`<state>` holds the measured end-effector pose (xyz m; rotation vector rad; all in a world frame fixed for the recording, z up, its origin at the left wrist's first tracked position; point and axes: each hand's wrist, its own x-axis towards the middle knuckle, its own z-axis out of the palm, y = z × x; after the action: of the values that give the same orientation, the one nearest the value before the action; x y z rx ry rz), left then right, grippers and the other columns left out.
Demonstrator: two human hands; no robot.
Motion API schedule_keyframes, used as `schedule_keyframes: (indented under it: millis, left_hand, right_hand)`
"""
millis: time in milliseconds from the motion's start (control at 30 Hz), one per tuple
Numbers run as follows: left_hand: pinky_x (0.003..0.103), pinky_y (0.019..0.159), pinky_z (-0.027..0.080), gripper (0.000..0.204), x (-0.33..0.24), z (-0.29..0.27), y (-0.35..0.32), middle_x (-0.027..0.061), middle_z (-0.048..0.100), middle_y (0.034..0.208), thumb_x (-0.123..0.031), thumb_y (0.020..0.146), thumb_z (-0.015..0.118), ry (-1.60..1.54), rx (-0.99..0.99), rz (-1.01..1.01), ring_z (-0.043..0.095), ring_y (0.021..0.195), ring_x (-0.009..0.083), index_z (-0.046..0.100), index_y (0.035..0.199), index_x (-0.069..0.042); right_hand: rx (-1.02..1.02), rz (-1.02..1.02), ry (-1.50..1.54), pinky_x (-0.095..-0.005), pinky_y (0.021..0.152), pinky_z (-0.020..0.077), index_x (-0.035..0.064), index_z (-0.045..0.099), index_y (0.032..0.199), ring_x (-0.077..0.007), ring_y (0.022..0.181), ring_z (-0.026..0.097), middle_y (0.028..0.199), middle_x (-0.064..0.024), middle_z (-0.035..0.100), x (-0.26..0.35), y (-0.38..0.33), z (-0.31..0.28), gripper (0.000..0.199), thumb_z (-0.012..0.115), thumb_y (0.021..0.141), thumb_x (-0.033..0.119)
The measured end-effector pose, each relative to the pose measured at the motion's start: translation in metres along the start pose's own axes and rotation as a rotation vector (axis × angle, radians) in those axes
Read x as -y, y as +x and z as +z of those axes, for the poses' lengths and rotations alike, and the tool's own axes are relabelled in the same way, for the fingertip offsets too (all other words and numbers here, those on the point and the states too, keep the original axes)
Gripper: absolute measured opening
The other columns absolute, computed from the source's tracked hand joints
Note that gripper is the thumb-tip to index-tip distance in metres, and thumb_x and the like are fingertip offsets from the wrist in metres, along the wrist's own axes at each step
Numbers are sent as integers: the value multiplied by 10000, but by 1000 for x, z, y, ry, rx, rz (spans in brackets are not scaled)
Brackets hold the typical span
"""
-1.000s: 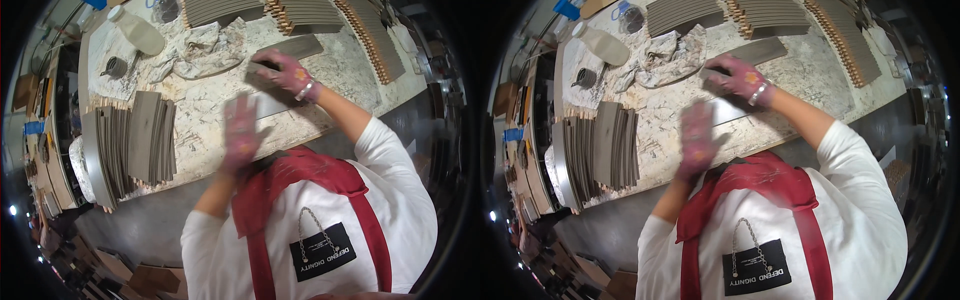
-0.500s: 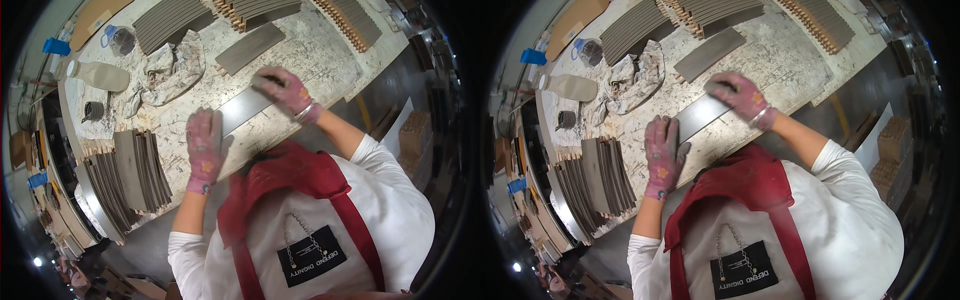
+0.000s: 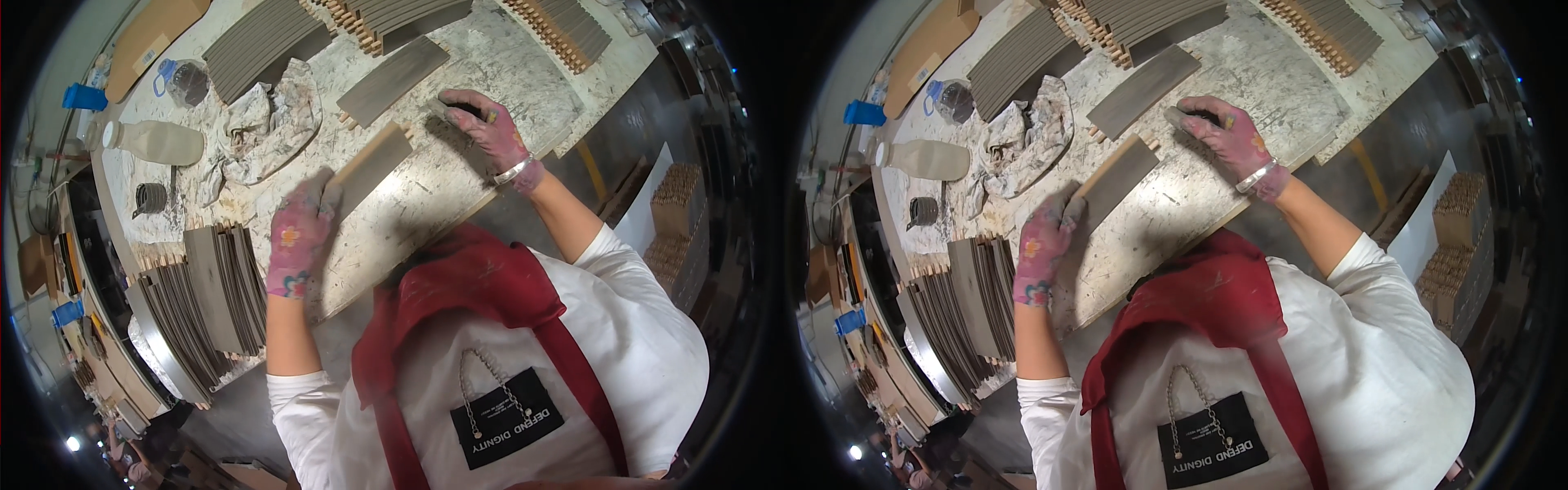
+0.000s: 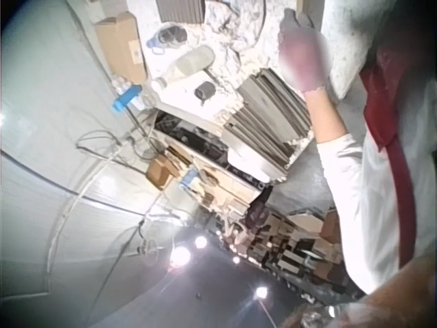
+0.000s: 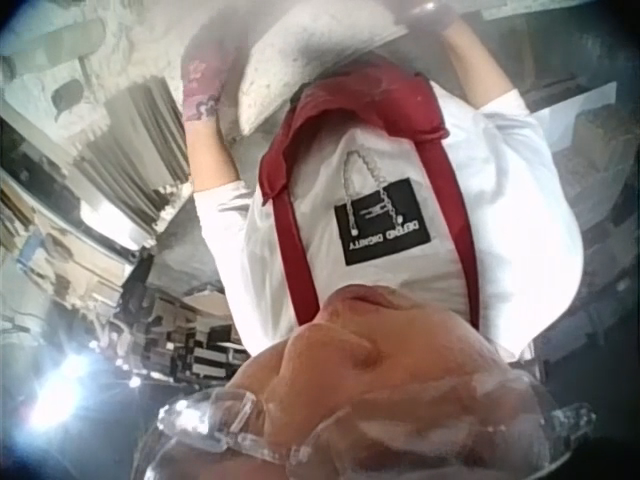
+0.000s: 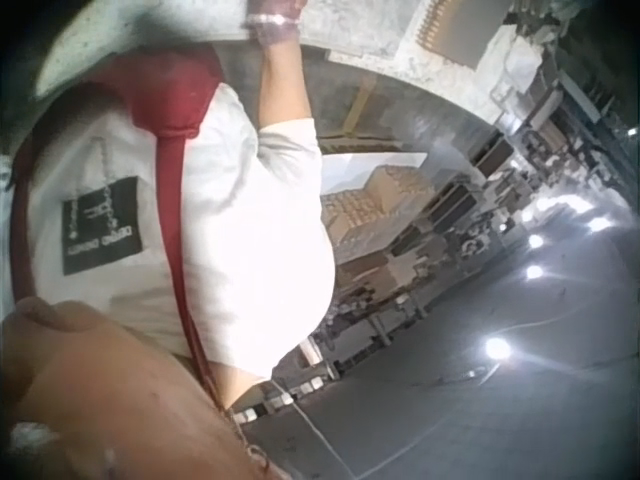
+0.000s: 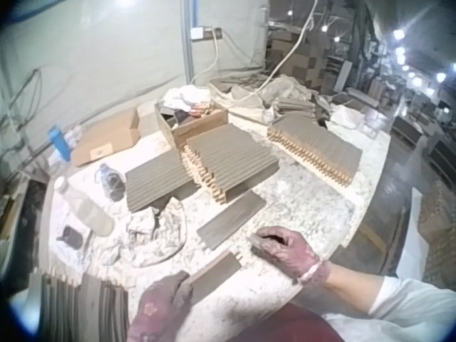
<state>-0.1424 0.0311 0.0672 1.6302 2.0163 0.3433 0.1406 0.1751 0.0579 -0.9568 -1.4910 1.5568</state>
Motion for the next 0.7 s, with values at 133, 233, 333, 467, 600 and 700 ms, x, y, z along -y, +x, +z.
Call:
schedule_keyframes:
  millis: [133,233,333,467,600,700]
  left_hand:
    - [480,1037,401,617,-24,35,3,170,513,1335,-352,823,715,307,-326,237,480,1224,384,527,1347,-86]
    - [467,1013,418,623,-23,52,-6,146,531,1290,-303,775,749,213,-345,228,504,1174,357,544,1328,-100]
    - [459,1000,426,635,-25,62,-18,136,534,1275,-258,736,775,137,-332,205,510,1161,347,557,1315,-115]
    - [453,992,428,659,-27,68,-22,123,534,1243,-186,700,788,132,-386,243,502,1157,333,562,1315,-122]
    - [453,1048,388,618,-30,67,-24,111,528,1271,-211,740,756,125,-362,176,466,1234,332,563,1321,-122]
    - [476,1087,349,538,-34,76,-27,130,508,1358,-220,793,710,297,-503,285,445,1289,350,577,1302,-106]
  right_hand:
    - [39,156,75,-282,908,511,-22,598,1216,-182,1015,615,1125,-97,638,-14,7,16,470,727,880,280]
    - [45,116,-155,-312,927,502,-14,615,1199,-221,1046,626,1128,-125,649,-26,9,24,502,710,867,351]
    - [92,-44,-463,-375,917,495,4,634,1163,-316,1033,625,1108,-187,642,-21,14,37,459,666,878,363]
    - [164,-52,-748,-435,870,496,40,632,1121,-370,986,608,1104,-206,613,-13,8,51,380,635,897,347]
    - [345,-295,-1009,-437,828,509,73,620,1097,-388,943,615,1106,-191,606,-13,-21,31,328,633,897,333]
    - [442,13,-889,-431,812,511,106,631,1088,-379,878,634,1003,-181,633,13,-37,15,307,630,888,338]
